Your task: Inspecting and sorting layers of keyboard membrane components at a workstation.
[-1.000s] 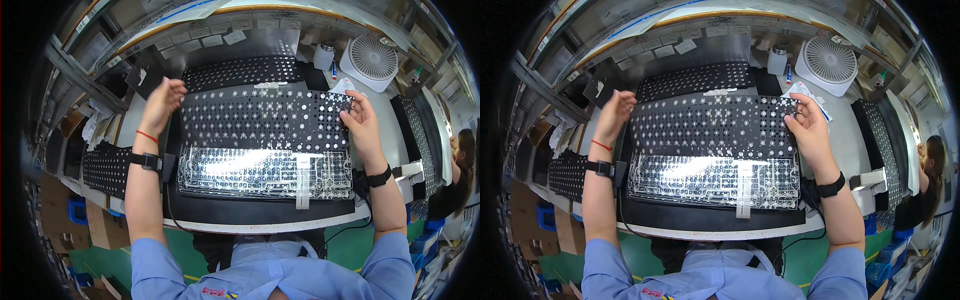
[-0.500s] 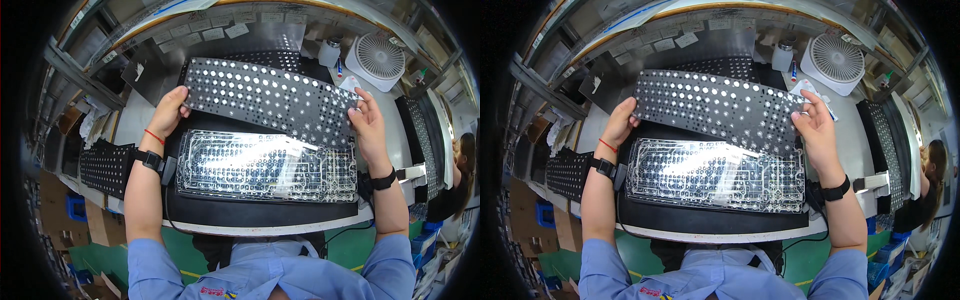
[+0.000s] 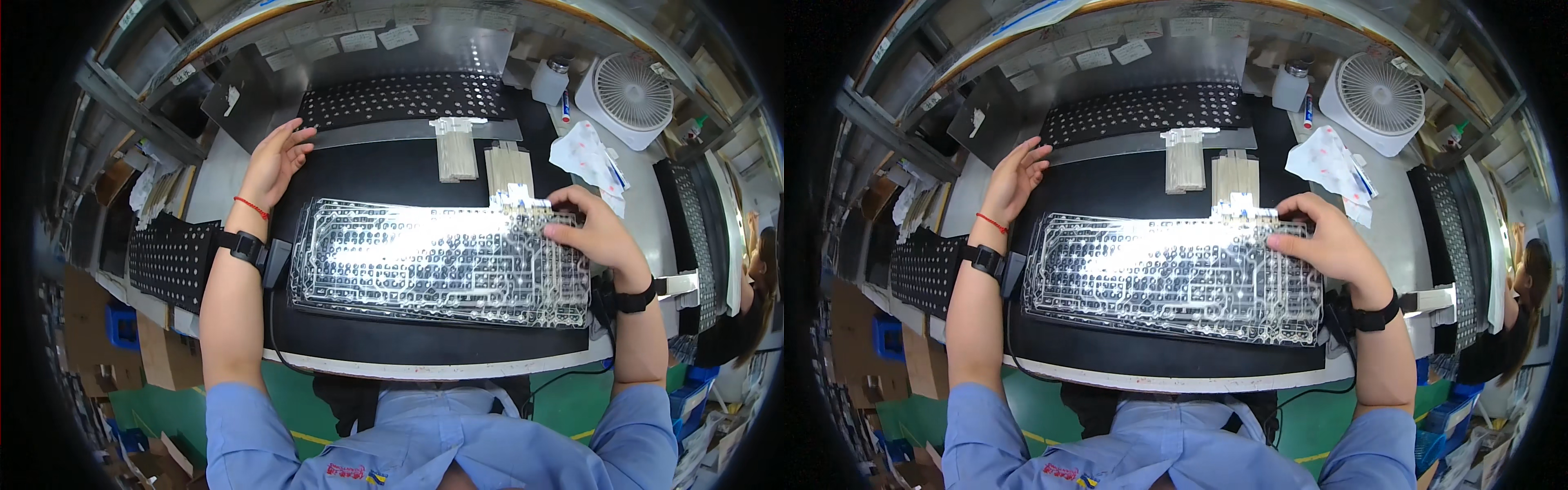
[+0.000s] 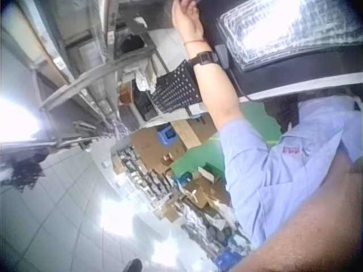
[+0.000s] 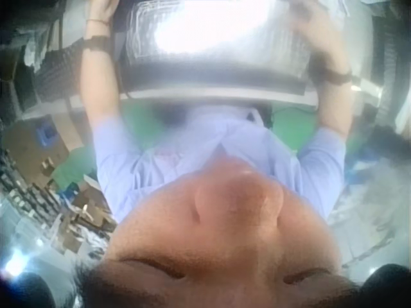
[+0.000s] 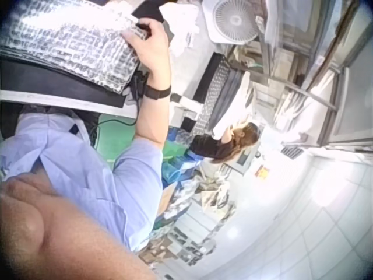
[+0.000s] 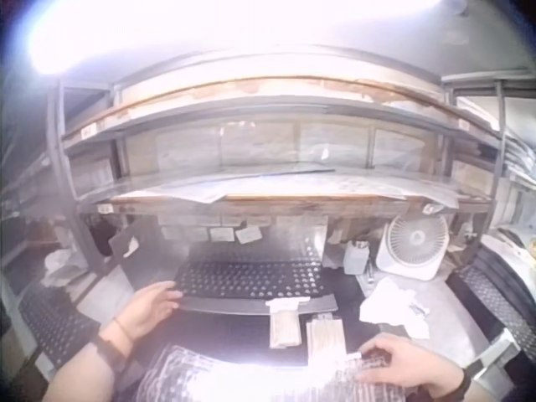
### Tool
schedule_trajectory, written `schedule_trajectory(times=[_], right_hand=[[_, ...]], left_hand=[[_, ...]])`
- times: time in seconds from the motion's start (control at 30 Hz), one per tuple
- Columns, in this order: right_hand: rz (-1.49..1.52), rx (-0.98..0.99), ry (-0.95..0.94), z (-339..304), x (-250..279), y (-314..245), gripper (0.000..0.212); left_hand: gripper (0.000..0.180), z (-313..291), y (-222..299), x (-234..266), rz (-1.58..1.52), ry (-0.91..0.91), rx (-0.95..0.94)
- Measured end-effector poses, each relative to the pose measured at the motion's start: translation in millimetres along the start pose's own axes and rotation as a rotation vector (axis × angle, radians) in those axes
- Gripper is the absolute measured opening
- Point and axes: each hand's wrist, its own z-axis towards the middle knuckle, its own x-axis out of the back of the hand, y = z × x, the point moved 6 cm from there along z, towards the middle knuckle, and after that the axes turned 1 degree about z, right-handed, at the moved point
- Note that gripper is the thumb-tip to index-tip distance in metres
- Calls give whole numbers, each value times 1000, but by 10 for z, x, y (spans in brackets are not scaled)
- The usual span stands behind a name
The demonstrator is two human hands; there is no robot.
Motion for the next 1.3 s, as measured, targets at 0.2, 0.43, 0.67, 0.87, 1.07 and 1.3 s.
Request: schedule_trajectory(times=[0.2,0.43,0.67,0.87,1.07,1.3], right_hand=[[220,-17,208,31,93,62,21],[338,-26,302,47,143,101,18],[407,-5,418,37,189,127,19],[682,-25,445,87,219,262,18],[703,23,450,91,218,266,17],[650,30,482,17,287,215,20]], left_hand=[[40,-137,4,-261,17,-195,116],[28,-223,-41,-417,207,-381,71],[16,-238,-57,-468,244,-380,88],[17,-127,-40,-283,149,-212,-8],[17,-132,-44,-309,92,-146,6],[16,-62,-18,-196,41,-278,-48]])
